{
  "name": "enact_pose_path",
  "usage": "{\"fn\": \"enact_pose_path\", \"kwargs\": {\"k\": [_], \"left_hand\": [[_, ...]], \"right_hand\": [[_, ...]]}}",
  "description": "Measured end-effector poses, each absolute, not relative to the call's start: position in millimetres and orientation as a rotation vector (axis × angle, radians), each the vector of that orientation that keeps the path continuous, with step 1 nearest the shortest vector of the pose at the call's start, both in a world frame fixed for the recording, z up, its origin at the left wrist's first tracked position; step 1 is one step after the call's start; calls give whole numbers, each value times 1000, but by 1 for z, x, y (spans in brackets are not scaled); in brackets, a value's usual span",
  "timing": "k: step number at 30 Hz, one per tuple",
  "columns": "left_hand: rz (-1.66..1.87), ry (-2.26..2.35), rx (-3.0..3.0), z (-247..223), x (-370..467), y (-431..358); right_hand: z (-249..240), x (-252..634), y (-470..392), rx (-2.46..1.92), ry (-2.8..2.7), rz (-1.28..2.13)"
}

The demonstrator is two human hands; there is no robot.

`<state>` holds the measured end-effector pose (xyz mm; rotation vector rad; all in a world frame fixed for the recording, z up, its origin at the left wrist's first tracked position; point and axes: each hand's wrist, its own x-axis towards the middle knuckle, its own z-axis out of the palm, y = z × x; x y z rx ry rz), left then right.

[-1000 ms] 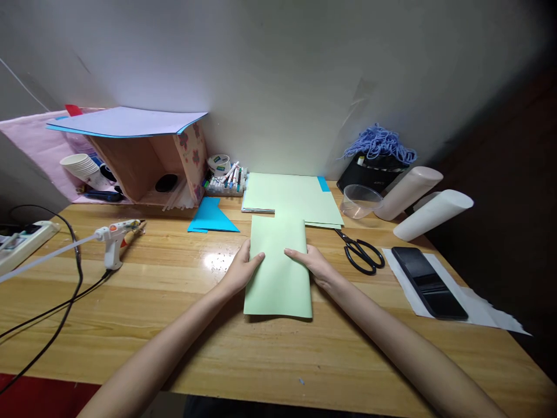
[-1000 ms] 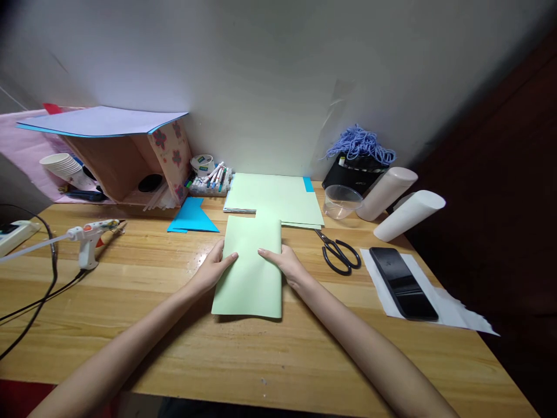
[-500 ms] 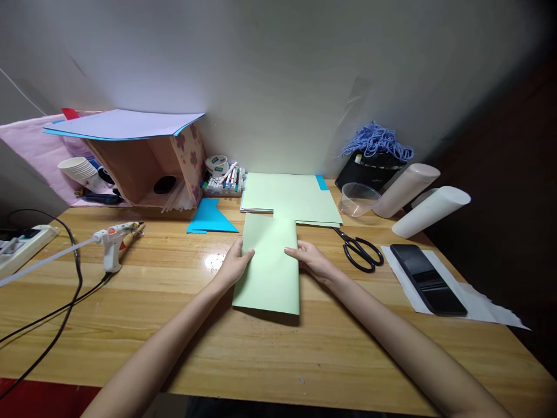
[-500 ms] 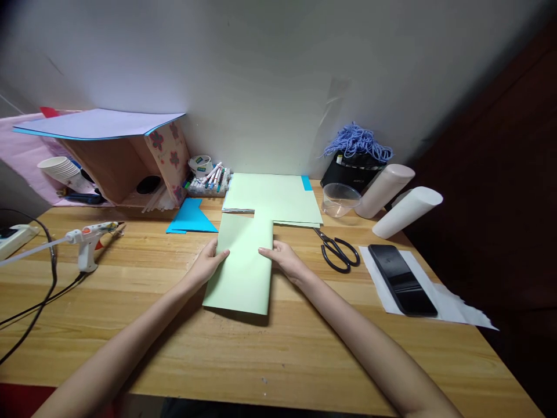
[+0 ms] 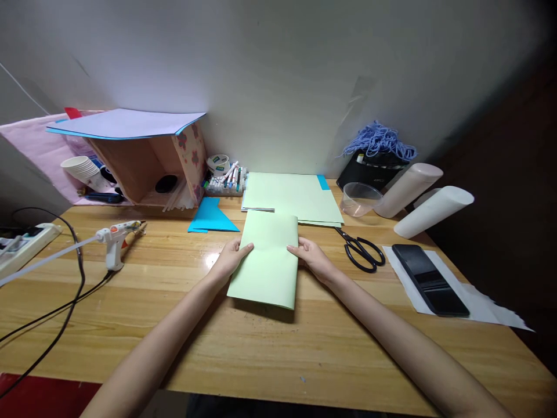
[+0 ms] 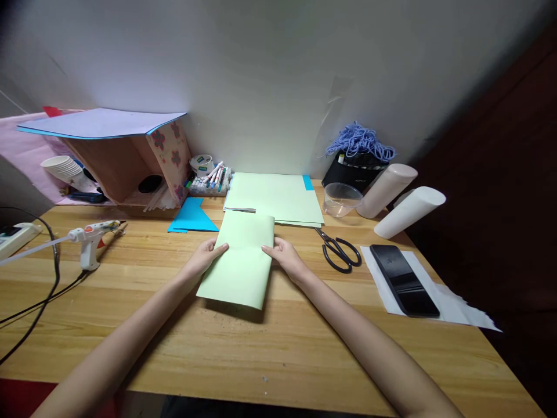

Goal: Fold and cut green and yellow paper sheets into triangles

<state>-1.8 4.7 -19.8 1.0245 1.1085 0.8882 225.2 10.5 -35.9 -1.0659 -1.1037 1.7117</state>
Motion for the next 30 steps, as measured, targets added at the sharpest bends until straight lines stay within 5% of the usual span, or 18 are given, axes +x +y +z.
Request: {"fn": "enact_pose_path", "kwargs": {"k": [30], "left_hand": [[973, 1211, 998, -25, -1, 7]], "right_hand": [[-36, 226, 10, -1051, -1160, 1739]]}}
